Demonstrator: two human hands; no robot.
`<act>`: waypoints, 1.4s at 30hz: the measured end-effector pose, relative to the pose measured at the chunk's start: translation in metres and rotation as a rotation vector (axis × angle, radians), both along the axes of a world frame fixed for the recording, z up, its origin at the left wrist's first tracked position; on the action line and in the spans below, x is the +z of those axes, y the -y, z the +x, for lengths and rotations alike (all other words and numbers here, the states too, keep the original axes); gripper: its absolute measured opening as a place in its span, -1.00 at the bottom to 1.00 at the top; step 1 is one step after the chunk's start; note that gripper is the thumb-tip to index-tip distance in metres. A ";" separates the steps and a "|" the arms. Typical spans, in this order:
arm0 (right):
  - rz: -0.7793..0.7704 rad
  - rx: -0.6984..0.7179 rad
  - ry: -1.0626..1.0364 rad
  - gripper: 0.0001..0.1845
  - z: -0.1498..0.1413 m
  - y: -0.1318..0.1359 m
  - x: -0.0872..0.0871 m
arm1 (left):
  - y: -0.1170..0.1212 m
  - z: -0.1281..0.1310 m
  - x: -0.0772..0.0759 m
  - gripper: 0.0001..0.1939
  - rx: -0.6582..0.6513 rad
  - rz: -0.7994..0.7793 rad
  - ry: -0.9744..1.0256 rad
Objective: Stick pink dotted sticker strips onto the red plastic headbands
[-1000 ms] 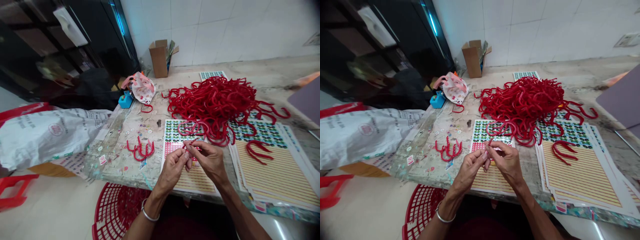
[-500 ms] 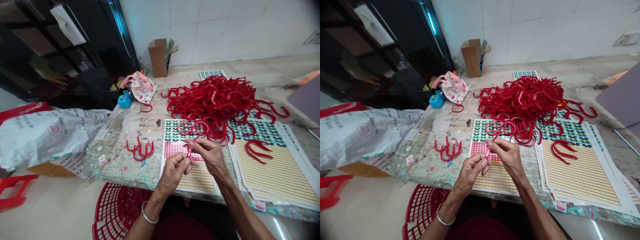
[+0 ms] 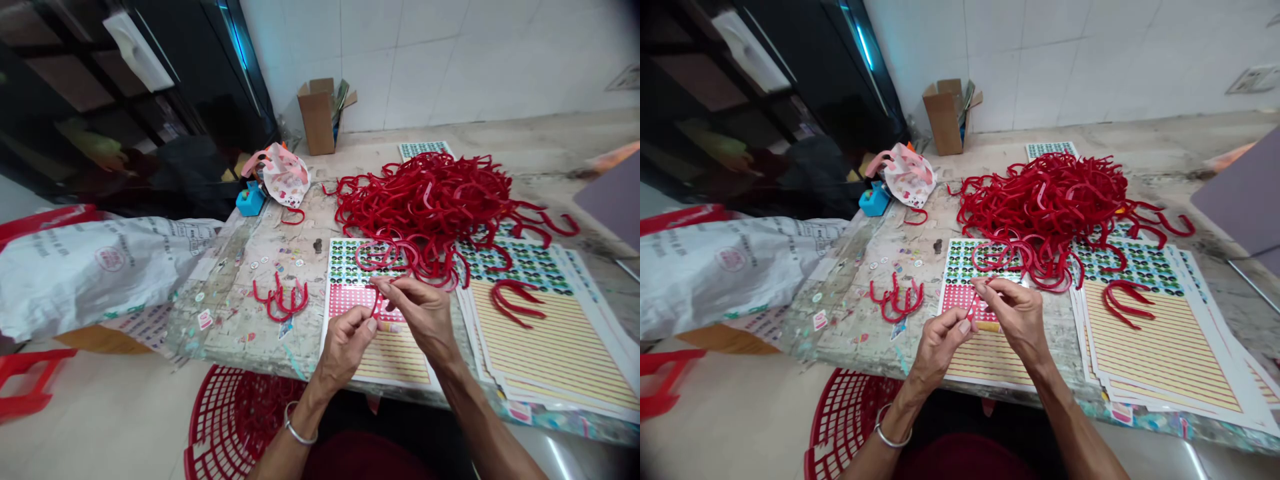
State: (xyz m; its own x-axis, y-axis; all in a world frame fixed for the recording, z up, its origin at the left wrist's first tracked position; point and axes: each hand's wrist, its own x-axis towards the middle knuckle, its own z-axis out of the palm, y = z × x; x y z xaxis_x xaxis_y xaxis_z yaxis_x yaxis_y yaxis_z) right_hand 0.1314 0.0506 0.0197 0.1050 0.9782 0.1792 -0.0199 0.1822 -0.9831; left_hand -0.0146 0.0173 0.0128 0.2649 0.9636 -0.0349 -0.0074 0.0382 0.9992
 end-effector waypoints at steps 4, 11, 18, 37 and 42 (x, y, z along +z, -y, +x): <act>-0.089 0.067 -0.079 -0.92 -0.003 0.000 -0.001 | 0.001 -0.001 -0.001 -0.78 0.000 0.001 0.075; 0.179 0.092 0.139 -0.88 -0.001 0.007 -0.002 | -0.003 0.005 0.017 -0.81 -0.010 0.021 0.057; 0.048 0.136 0.098 -0.41 0.006 0.006 -0.006 | 0.001 0.003 0.013 -0.82 -0.022 0.001 0.105; -0.119 0.387 -0.237 -0.39 0.009 -0.002 0.004 | 0.005 -0.010 0.013 -0.78 -0.162 0.061 0.060; -0.104 0.391 -0.203 -0.39 0.010 -0.002 0.004 | 0.004 -0.010 0.013 -0.80 -0.167 0.037 0.069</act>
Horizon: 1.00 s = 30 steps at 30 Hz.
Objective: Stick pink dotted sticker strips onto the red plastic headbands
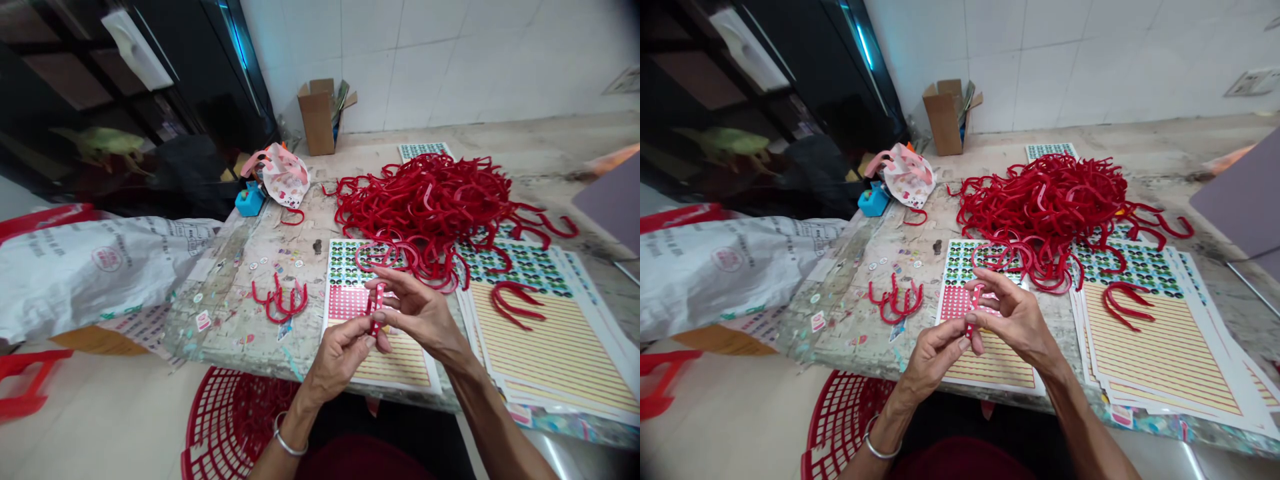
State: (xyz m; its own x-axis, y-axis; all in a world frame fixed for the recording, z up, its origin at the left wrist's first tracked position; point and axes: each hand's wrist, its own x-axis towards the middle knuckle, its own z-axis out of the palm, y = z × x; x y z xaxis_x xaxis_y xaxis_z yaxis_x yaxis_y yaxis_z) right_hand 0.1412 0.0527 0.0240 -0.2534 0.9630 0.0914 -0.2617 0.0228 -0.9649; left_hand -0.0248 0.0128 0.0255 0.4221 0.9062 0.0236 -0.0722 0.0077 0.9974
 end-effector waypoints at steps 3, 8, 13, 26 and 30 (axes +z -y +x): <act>0.012 -0.003 0.006 -0.39 0.000 0.001 -0.001 | 0.000 0.000 0.000 -0.81 0.002 -0.010 0.015; 0.030 -0.011 -0.001 -0.40 -0.001 0.003 0.000 | 0.001 0.002 -0.003 -0.80 0.035 0.009 0.004; 0.007 -0.062 0.030 -0.50 -0.004 0.004 0.008 | 0.002 0.002 -0.008 -0.78 0.043 0.007 -0.005; 0.030 0.062 0.033 -0.12 -0.004 0.008 -0.009 | 0.002 0.004 -0.011 -0.78 0.071 -0.138 0.125; 0.016 -0.025 0.067 -0.16 -0.012 0.013 -0.009 | 0.004 0.004 -0.010 -0.80 0.049 -0.121 0.150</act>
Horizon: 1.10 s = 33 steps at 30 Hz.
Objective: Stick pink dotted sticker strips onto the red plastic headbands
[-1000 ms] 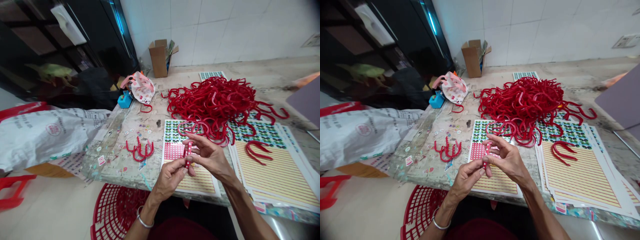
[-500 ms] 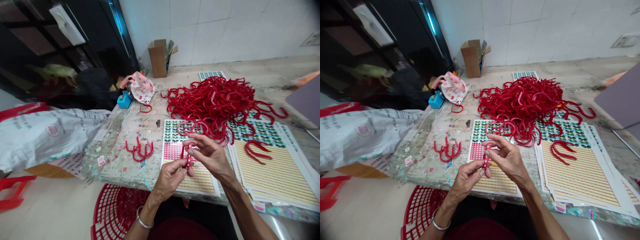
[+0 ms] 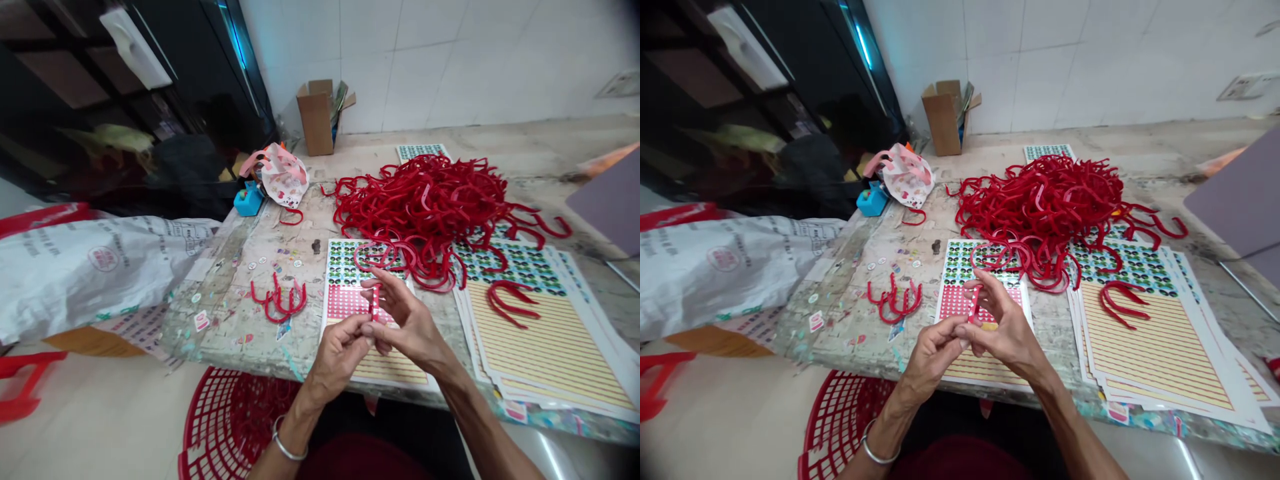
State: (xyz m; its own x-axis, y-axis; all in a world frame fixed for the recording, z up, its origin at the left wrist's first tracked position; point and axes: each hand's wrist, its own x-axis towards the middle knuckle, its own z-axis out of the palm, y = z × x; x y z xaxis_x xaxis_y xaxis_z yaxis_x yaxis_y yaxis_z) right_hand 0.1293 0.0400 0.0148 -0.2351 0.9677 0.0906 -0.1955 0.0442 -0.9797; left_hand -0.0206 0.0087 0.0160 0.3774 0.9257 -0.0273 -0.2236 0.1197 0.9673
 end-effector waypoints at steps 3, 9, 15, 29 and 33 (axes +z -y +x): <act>-0.088 -0.026 -0.093 -0.42 0.000 -0.005 0.005 | 0.004 -0.003 0.004 -0.79 -0.035 0.048 -0.038; -0.315 0.003 -0.129 -0.57 0.000 -0.013 0.004 | 0.013 -0.009 0.001 -0.75 -0.077 0.085 -0.066; -0.210 -0.033 0.047 -0.56 -0.012 -0.024 -0.022 | 0.015 -0.028 -0.007 -0.76 0.051 0.075 -0.147; 0.721 -0.063 1.101 -0.84 -0.086 -0.045 -0.063 | 0.004 -0.150 -0.074 -0.74 0.752 0.431 -1.027; 0.621 -0.358 1.300 -0.79 -0.034 -0.062 -0.064 | -0.003 -0.139 -0.068 -0.68 0.735 0.506 -1.062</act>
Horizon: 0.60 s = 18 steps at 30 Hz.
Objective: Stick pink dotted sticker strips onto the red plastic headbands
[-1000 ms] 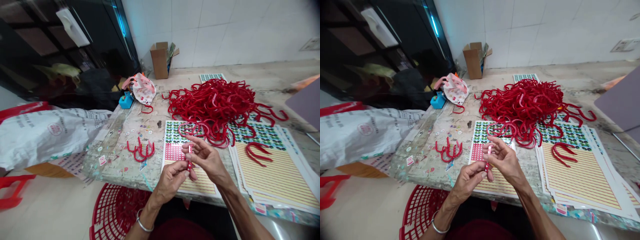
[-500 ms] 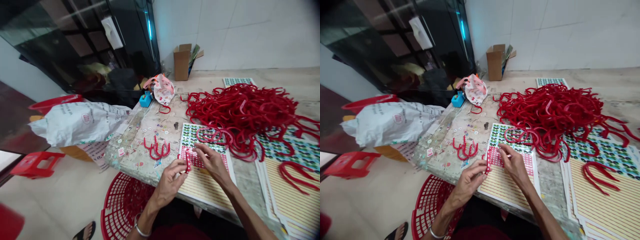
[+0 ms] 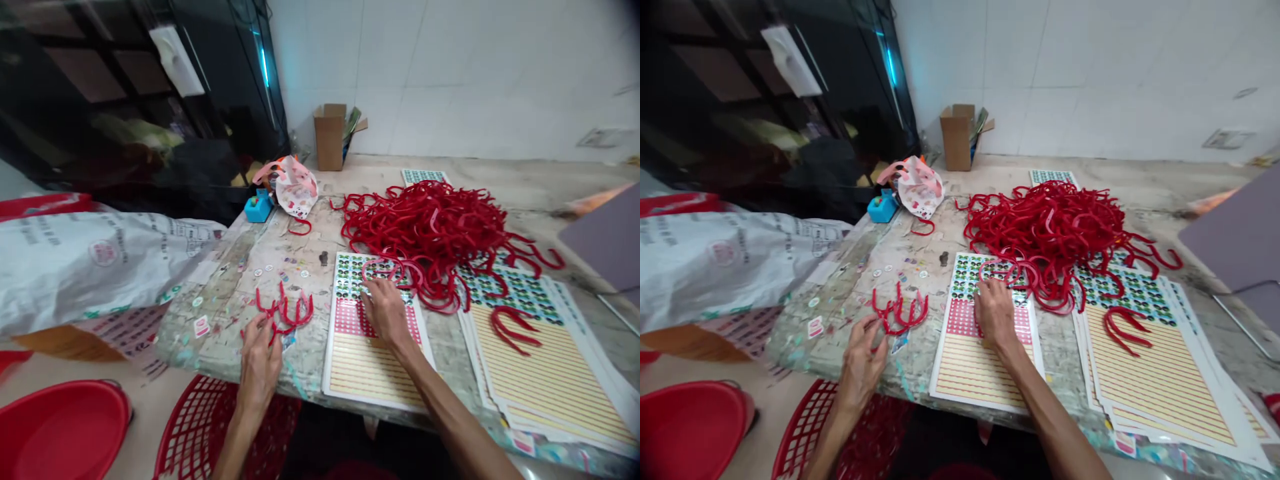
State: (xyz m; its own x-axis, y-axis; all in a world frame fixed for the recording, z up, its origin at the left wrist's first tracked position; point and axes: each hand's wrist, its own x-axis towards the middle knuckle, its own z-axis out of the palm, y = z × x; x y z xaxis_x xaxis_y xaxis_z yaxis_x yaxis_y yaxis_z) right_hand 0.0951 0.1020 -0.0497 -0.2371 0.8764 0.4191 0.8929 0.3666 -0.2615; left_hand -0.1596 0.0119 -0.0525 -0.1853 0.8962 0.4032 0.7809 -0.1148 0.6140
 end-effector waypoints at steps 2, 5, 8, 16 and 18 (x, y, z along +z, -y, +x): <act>0.028 -0.115 0.058 -0.79 0.024 -0.009 0.000 | -0.002 0.016 0.007 -0.70 -0.072 0.005 0.000; 0.039 -0.134 0.154 -0.81 0.046 -0.022 -0.002 | -0.003 0.041 0.014 -0.72 -0.161 -0.006 0.055; 0.045 -0.059 0.222 -0.83 0.058 -0.031 -0.002 | -0.002 0.060 0.015 -0.73 -0.206 -0.034 0.097; 0.160 -0.058 0.145 -0.79 0.086 -0.036 0.049 | -0.005 0.087 0.026 -0.79 -0.263 -0.086 0.261; 0.180 -0.074 -0.108 -0.77 0.091 -0.031 0.067 | -0.010 0.097 0.035 -0.81 -0.284 -0.093 0.332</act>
